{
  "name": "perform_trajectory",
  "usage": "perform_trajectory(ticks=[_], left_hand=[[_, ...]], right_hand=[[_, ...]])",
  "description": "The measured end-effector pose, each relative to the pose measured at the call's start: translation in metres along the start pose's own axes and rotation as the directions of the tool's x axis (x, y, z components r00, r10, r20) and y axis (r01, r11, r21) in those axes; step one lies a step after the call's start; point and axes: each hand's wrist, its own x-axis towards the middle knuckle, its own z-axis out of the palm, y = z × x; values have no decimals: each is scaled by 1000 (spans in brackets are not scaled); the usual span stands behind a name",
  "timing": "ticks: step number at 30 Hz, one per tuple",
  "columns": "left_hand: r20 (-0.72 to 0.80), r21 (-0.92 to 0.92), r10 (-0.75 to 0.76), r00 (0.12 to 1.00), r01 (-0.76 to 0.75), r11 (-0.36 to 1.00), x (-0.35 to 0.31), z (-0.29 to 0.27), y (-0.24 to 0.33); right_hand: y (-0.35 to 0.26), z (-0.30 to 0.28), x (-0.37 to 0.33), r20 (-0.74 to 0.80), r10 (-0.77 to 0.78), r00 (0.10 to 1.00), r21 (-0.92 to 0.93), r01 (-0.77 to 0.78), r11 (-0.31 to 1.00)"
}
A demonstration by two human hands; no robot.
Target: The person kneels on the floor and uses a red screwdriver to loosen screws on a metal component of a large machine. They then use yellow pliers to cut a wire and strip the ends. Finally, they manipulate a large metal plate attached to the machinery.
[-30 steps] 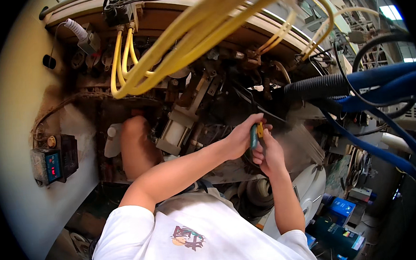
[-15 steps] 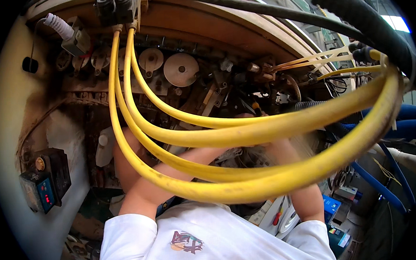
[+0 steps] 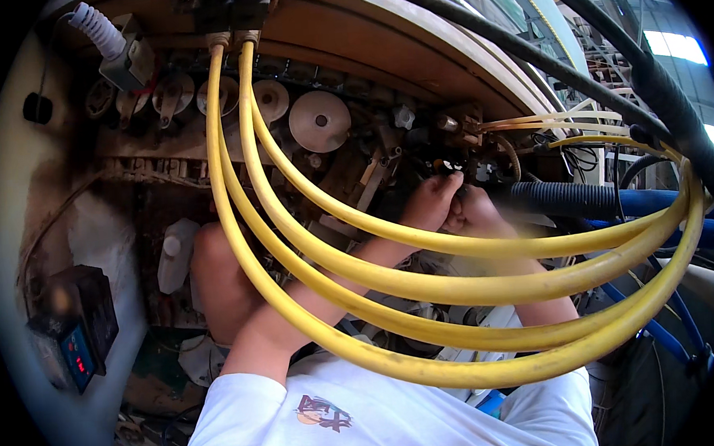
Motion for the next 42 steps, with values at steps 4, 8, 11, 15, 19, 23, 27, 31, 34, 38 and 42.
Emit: perform_trajectory(ticks=[4, 8, 11, 15, 19, 23, 27, 31, 34, 38, 42], left_hand=[[-164, 75, 106, 981, -95, 993, 5, 5, -4], [-206, 17, 247, 947, -249, 968, 15, 10, -11], [-226, 41, 272, 935, -270, 962, 7, 12, -7], [-198, 62, 310, 930, -304, 951, 13, 9, -18], [-154, 106, 329, 932, -315, 943, 6, 6, -22], [-191, 24, 328, 925, -330, 944, -5, 13, -15], [-193, -118, 218, 957, -243, 963, -16, 16, -2], [-189, -58, 217, 958, -231, 971, -22, 20, 1], [-169, -13, 206, 964, -212, 977, -18, 10, 3], [-252, 49, 297, 921, -295, 954, -24, 15, 5], [-115, 2, 292, 950, -294, 956, -16, 6, -7]], right_hand=[[-8, 4, 8, -74, 56, 996, 33, -54, 998], [-20, 1, 18, -47, 41, 998, 34, -40, 999], [-17, 17, 17, -127, -13, 992, -22, 10, 1000], [-19, 14, -4, -20, -182, 983, -302, 168, 938], [-38, 19, -16, -9, 35, 999, -279, -37, 960], [-50, 26, -16, 56, 134, 989, -310, -110, 944], [-57, 29, -3, 130, 288, 949, -226, -254, 940], [-46, 28, -4, -74, 109, 991, -228, -123, 966], [-51, 46, -12, -53, -7, 999, -319, -10, 948], [-49, 48, -14, -114, -42, 993, -315, 4, 949], [-45, 35, -12, -15, 4, 1000, -181, -7, 983]])
